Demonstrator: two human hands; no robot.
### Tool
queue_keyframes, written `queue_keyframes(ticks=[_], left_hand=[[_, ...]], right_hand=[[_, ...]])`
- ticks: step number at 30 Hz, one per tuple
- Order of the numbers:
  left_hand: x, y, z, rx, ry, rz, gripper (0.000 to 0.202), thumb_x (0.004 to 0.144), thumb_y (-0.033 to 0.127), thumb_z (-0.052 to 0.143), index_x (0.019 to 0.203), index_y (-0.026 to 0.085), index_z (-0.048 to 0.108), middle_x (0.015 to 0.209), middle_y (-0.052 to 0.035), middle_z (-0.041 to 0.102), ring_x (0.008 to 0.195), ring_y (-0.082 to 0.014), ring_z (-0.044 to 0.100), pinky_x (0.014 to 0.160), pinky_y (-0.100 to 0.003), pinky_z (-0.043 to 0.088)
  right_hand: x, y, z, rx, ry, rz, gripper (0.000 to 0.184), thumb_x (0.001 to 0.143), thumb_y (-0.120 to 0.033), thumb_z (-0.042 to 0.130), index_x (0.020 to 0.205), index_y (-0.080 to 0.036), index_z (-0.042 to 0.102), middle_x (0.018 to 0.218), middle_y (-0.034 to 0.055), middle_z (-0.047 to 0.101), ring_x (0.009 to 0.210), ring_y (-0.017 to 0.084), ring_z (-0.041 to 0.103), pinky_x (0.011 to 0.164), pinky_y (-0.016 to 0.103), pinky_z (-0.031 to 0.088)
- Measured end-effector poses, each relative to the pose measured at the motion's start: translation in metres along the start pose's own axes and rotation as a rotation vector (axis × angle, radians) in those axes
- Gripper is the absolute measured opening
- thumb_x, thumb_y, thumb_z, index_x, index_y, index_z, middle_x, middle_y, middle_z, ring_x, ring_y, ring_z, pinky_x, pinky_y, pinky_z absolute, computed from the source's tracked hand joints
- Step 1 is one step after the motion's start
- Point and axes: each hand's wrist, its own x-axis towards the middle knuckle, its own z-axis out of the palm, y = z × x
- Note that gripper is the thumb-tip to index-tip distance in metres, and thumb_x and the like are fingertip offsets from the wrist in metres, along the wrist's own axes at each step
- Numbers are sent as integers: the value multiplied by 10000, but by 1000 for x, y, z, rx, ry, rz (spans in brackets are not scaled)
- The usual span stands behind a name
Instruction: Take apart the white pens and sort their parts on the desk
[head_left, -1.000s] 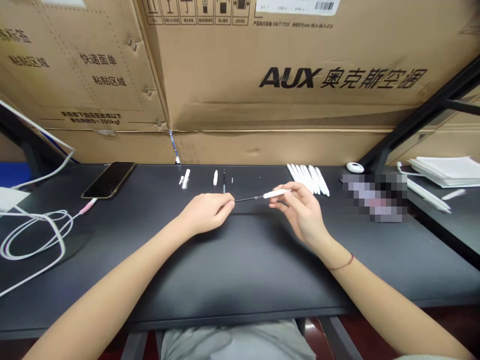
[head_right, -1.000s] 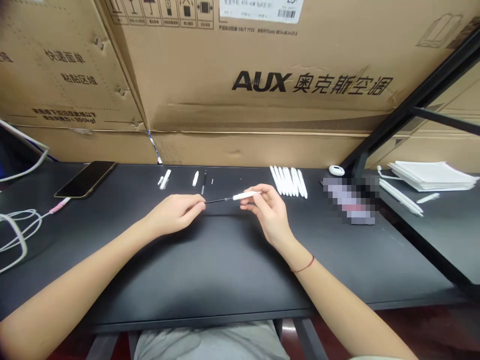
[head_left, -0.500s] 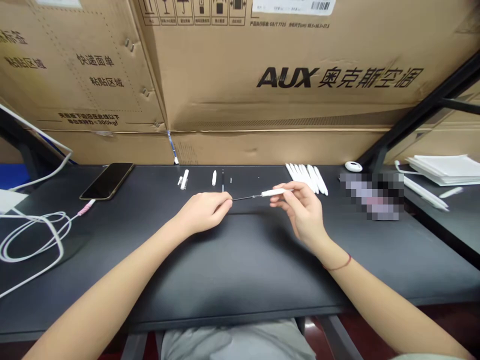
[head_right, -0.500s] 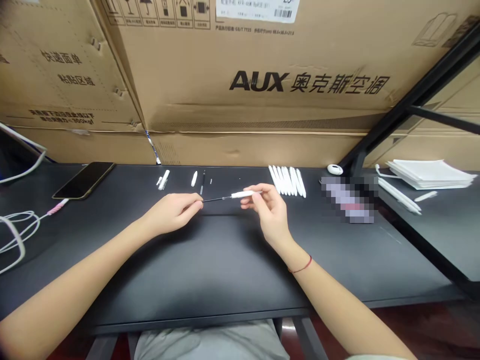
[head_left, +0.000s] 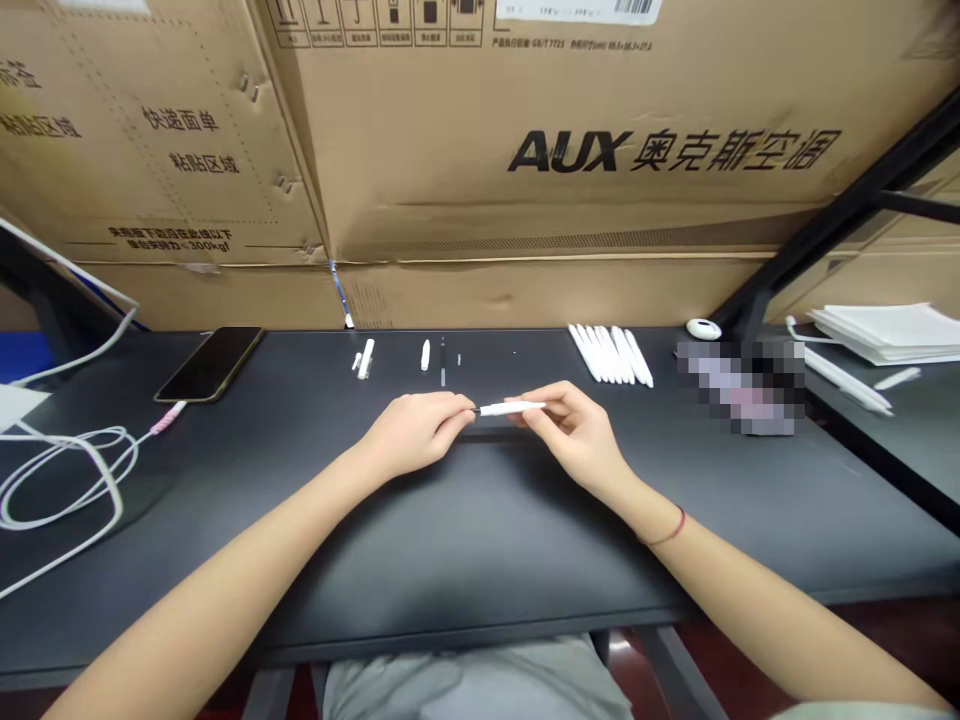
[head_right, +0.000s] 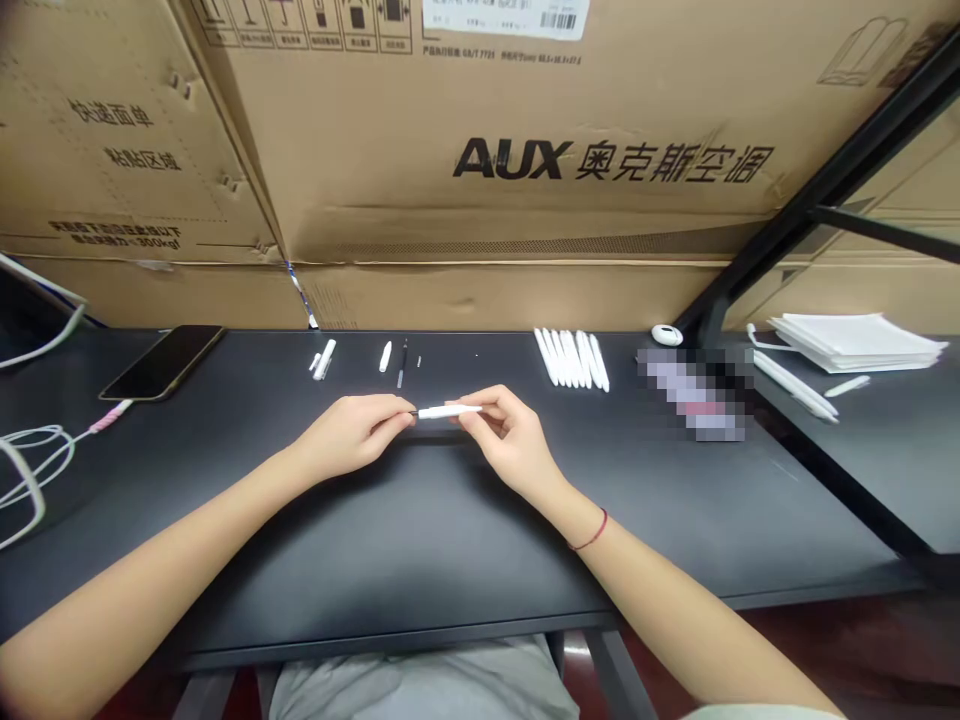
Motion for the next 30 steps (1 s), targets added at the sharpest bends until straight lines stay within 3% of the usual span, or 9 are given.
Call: queue_keyframes(ticks=[14, 24, 30], left_hand=[[3, 0, 2, 2, -13, -12, 304, 934, 298, 357, 926, 213, 649, 876, -12, 693, 753, -148, 620, 663, -236, 416], [4, -1, -10, -84, -97, -39, 333, 924, 320, 348, 792, 200, 630, 689, 13, 635, 593, -126, 530, 605, -230, 374], [5, 0, -8, -53, -110, -31, 314, 924, 311, 357, 849, 201, 642, 775, -5, 667, 670, -141, 575, 640, -235, 387]], right_hand=[[2, 3, -4, -42, -25, 34, 270, 798, -458, 654, 886, -206, 618, 929, 69, 730, 843, 203, 707, 833, 380, 570], [5, 0, -9, -59, 3, -67, 187, 831, -400, 636, 886, -222, 620, 969, 65, 726, 831, 184, 702, 791, 371, 591], [3, 1, -6, -44, -39, -53, 148, 839, -365, 634, 895, -228, 621, 978, 52, 725, 849, 175, 700, 816, 354, 581]])
